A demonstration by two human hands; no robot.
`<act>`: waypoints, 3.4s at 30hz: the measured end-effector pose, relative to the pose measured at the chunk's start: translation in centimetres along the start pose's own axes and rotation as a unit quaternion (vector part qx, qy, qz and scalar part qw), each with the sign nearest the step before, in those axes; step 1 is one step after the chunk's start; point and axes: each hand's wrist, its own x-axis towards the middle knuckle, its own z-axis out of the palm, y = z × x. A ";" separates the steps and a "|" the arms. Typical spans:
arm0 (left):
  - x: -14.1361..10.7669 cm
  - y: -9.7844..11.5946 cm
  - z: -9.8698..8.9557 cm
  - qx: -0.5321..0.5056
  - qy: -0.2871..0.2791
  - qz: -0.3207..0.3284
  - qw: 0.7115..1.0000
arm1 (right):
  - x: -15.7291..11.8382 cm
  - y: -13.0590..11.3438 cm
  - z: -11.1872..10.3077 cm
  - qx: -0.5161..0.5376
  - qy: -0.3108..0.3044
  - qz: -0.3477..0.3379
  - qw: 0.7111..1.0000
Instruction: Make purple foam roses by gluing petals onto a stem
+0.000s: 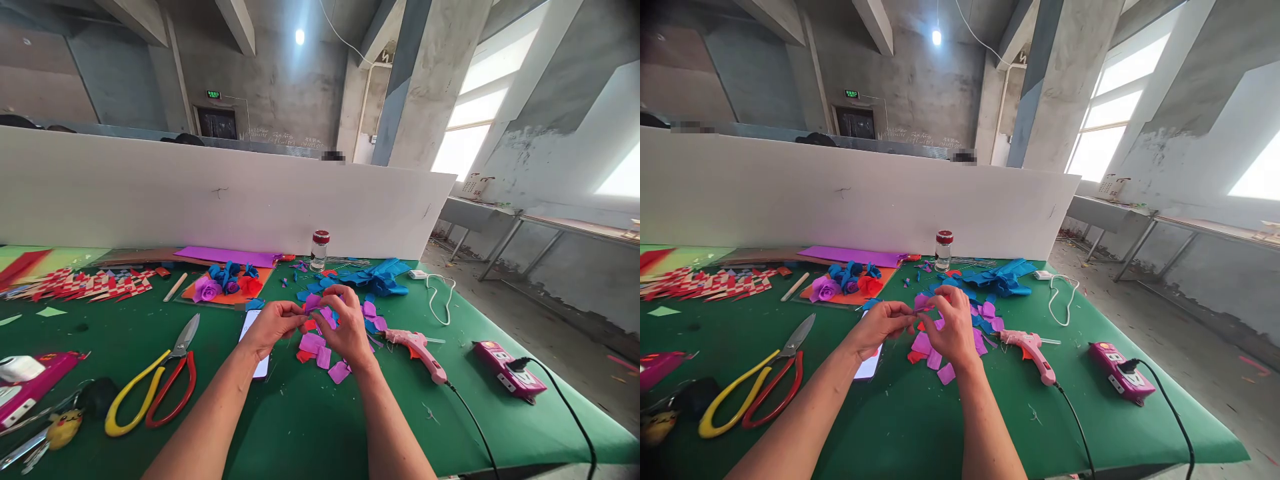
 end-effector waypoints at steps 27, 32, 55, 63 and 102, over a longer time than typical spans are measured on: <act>0.3 0.1 0.0 0.003 0.067 0.101 0.993 | 0.3 0.2 -0.2 0.234 0.101 0.145 0.956; 0.6 -0.2 0.0 0.032 0.105 0.225 0.968 | 0.4 0.3 0.9 0.510 0.007 0.275 0.815; 1.1 -1.2 -0.5 0.173 0.147 0.299 0.927 | 0.5 0.0 0.1 0.438 -0.021 0.257 0.861; 1.2 -1.1 -0.4 0.170 0.143 0.303 0.927 | 0.8 -0.2 -0.3 0.420 0.000 0.263 0.868; 0.7 -2.2 3.5 -0.148 0.180 0.129 0.964 | -0.2 -0.7 3.8 0.417 0.011 0.273 0.867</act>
